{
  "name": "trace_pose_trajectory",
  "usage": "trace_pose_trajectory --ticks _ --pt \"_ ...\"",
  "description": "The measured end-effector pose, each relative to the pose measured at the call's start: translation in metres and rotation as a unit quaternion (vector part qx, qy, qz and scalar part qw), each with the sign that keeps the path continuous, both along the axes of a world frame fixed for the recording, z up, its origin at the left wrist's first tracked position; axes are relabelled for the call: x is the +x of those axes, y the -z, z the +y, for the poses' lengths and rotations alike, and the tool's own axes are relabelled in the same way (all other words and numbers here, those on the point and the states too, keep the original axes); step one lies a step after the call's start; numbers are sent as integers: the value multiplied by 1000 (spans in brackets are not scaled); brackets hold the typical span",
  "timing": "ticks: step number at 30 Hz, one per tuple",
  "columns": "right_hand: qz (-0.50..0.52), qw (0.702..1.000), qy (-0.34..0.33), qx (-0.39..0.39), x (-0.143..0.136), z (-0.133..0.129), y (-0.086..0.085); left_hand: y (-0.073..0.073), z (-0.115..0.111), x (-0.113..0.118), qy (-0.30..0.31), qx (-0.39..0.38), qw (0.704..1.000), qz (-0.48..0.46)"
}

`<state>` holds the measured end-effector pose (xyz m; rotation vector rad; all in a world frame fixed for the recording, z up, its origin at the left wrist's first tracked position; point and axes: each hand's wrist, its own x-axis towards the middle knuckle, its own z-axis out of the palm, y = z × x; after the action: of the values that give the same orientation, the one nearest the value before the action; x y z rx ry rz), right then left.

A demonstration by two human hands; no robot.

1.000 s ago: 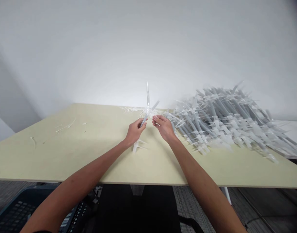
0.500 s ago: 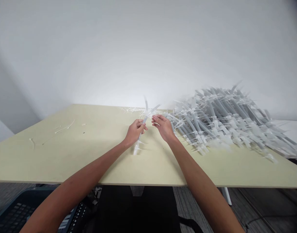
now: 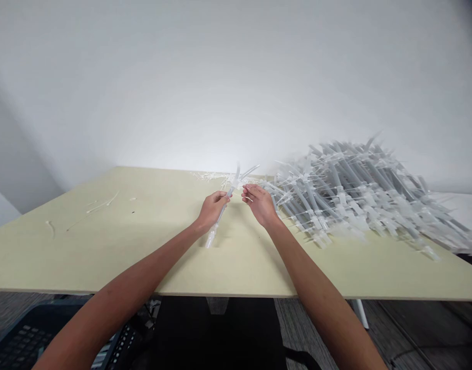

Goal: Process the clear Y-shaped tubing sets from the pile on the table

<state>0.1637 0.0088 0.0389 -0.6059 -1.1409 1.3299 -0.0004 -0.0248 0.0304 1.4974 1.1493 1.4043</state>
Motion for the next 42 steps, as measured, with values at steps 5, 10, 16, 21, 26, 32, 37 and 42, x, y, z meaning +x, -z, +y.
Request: trace_pose_trajectory --ticks 5,10,16,21,26,32,37,42 --pt "-24 999 22 17 -3 -1 0 3 3 1 -2 -17 1000 -20" --pt "-36 998 34 32 -6 0 2 6 6 2 -27 -7 999 -19" --pt "-24 999 39 7 -2 7 7 1 1 2 -4 -6 1000 -10" --pt "-16 999 31 -1 0 8 6 5 2 0 0 -3 1000 7" --pt "-13 1000 8 14 2 7 5 11 5 2 40 -37 998 26" --pt "-23 1000 13 -9 0 5 5 6 3 -1 27 -30 999 -27" --pt "-10 1000 -17 -24 -3 0 2 3 -1 0 34 -24 998 -39" --pt "-21 999 -15 -24 -3 2 3 -1 -5 3 57 -37 997 -39"
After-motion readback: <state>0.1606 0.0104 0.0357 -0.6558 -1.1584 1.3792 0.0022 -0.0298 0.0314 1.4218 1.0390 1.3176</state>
